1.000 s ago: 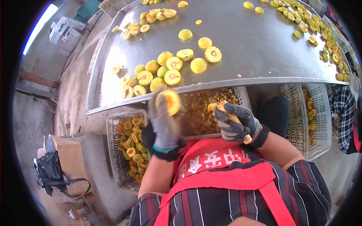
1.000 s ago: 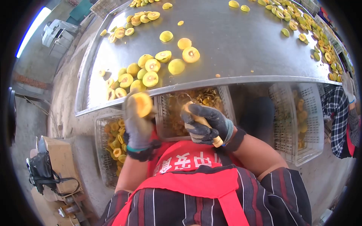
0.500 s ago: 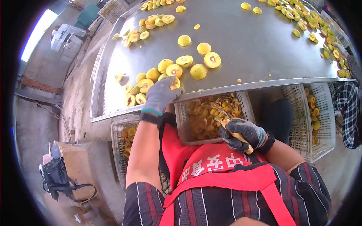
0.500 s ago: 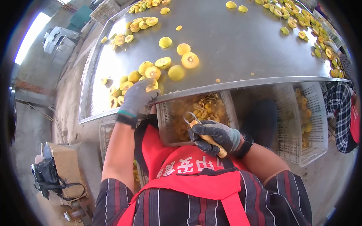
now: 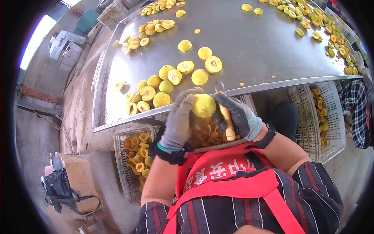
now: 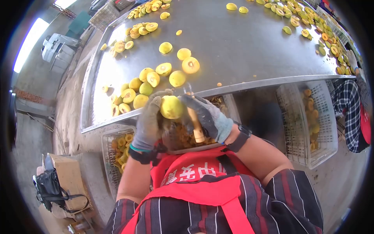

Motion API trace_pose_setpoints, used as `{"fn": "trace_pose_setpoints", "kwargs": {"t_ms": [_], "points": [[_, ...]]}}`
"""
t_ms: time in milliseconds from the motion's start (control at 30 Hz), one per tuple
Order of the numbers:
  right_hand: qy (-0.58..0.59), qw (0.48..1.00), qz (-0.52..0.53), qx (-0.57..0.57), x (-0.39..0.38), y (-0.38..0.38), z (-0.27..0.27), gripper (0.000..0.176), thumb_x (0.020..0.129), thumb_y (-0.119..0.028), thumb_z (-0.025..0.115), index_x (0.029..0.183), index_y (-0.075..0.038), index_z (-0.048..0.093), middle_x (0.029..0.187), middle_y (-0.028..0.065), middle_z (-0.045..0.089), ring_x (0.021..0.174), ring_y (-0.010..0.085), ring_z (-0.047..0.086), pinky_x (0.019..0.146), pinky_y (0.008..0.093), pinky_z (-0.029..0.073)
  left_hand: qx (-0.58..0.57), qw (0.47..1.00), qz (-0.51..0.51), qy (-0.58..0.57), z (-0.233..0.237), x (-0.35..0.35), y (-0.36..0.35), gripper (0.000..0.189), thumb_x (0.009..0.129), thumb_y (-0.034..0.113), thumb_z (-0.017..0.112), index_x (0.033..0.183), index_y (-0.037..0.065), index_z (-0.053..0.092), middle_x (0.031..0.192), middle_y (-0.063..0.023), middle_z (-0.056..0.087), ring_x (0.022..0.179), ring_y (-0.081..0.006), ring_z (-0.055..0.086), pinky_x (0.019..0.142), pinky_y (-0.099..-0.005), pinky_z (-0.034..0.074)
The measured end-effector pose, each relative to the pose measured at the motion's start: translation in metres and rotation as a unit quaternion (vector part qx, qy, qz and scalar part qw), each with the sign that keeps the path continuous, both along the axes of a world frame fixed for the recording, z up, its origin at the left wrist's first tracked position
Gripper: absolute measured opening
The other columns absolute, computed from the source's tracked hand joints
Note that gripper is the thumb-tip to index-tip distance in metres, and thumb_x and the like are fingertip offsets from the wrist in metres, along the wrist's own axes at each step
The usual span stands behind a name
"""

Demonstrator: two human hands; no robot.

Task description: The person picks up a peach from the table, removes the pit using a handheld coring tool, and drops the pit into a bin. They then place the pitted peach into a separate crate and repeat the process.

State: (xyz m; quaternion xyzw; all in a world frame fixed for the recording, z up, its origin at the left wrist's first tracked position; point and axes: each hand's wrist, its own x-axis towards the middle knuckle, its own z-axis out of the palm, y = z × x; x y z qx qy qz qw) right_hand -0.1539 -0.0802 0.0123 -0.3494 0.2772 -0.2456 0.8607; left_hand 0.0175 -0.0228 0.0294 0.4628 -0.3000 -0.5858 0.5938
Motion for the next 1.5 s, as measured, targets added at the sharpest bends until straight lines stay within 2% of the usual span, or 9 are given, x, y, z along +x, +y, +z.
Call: {"fn": "trace_pose_setpoints", "kwargs": {"t_ms": [400, 533, 833, 1000, 1067, 1167, 1300, 1367, 1500], "points": [[0.107, 0.970, 0.078, -0.203, 0.002, 0.021, 0.011, 0.036, 0.088, -0.036, 0.059, 0.103, -0.006, 0.050, 0.075, 0.0035, 0.057, 0.063, 0.0075, 0.054, 0.044, 0.0249, 0.042, 0.008, 0.974, 0.059, 0.221, -0.020, -0.018, 0.028, 0.052, 0.089, 0.050, 0.045, 0.113, 0.005, 0.050, 0.097, -0.0095, 0.061, 0.069, -0.0185, 0.061, 0.051, -0.0253, 0.048], [0.213, 0.863, 0.078, -0.452, 0.002, 0.020, 0.008, 0.030, 0.087, -0.027, 0.056, 0.105, -0.003, 0.051, 0.083, 0.0176, 0.060, 0.074, 0.0320, 0.061, 0.062, 0.0389, 0.048, 0.001, 0.980, 0.077, 0.183, -0.027, -0.016, 0.037, 0.055, 0.089, 0.050, 0.045, 0.119, 0.005, 0.048, 0.103, -0.0098, 0.059, 0.077, -0.0195, 0.062, 0.052, -0.0265, 0.051], [0.237, 0.781, 0.044, -0.576, 0.006, 0.028, 0.007, 0.032, 0.085, -0.021, 0.055, 0.110, -0.002, 0.051, 0.092, 0.0220, 0.060, 0.083, 0.0379, 0.059, 0.071, 0.0424, 0.048, -0.055, 0.993, 0.060, 0.087, -0.019, -0.020, 0.039, 0.043, 0.091, 0.035, 0.048, 0.122, 0.004, 0.047, 0.100, -0.0106, 0.059, 0.090, -0.0191, 0.059, 0.066, -0.0279, 0.051], [0.259, 0.790, 0.067, -0.551, 0.009, 0.040, 0.006, 0.034, 0.083, -0.019, 0.056, 0.111, -0.001, 0.048, 0.087, 0.0222, 0.060, 0.078, 0.0394, 0.059, 0.070, 0.0420, 0.048, -0.103, 0.988, 0.113, 0.021, -0.034, -0.025, 0.034, 0.051, 0.093, 0.043, 0.044, 0.124, 0.003, 0.044, 0.100, -0.0114, 0.059, 0.092, -0.0184, 0.057, 0.078, -0.0294, 0.049], [0.175, 0.938, 0.165, -0.249, 0.011, 0.040, 0.027, 0.033, 0.083, -0.017, 0.055, 0.112, -0.002, 0.048, 0.083, 0.0207, 0.061, 0.074, 0.0384, 0.059, 0.069, 0.0412, 0.048, -0.115, 0.985, 0.121, -0.032, -0.034, -0.028, 0.034, 0.056, 0.093, 0.048, 0.041, 0.126, 0.002, 0.042, 0.101, -0.0114, 0.058, 0.090, -0.0175, 0.056, 0.079, -0.0293, 0.048], [0.213, 0.942, 0.224, -0.128, 0.010, 0.034, 0.046, 0.030, 0.083, -0.015, 0.055, 0.109, -0.001, 0.050, 0.078, 0.0189, 0.061, 0.070, 0.0367, 0.060, 0.067, 0.0403, 0.048, -0.190, 0.935, 0.175, -0.241, -0.027, -0.037, 0.033, 0.054, 0.094, 0.045, 0.040, 0.127, 0.002, 0.041, 0.100, -0.0118, 0.057, 0.090, -0.0163, 0.055, 0.077, -0.0280, 0.047], [0.101, 0.916, 0.124, -0.367, 0.010, 0.041, 0.018, 0.029, 0.084, -0.016, 0.054, 0.108, -0.001, 0.050, 0.074, 0.0185, 0.061, 0.066, 0.0358, 0.060, 0.064, 0.0398, 0.049, -0.172, 0.944, 0.170, -0.224, -0.013, -0.042, 0.038, 0.047, 0.095, 0.038, 0.041, 0.122, 0.001, 0.045, 0.095, -0.0110, 0.059, 0.086, -0.0154, 0.056, 0.077, -0.0271, 0.046], [0.289, 0.776, 0.116, -0.549, 0.007, 0.041, 0.012, 0.029, 0.084, -0.016, 0.054, 0.108, -0.002, 0.051, 0.072, 0.0180, 0.061, 0.066, 0.0357, 0.061, 0.066, 0.0404, 0.049, -0.089, 0.983, 0.111, -0.113, -0.013, -0.033, 0.042, 0.034, 0.092, 0.024, 0.053, 0.116, 0.001, 0.052, 0.100, -0.0076, 0.060, 0.089, -0.0142, 0.057, 0.076, -0.0273, 0.047], [0.231, 0.874, 0.310, -0.293, 0.006, 0.029, 0.033, 0.027, 0.088, -0.022, 0.053, 0.107, -0.006, 0.044, 0.057, 0.0065, 0.053, 0.044, 0.0154, 0.055, 0.042, 0.0267, 0.044, -0.006, 1.000, 0.003, -0.026, -0.009, -0.014, 0.039, 0.026, 0.088, 0.019, 0.056, 0.104, -0.001, 0.060, 0.101, -0.0069, 0.061, 0.086, -0.0132, 0.057, 0.076, -0.0266, 0.047]]}}
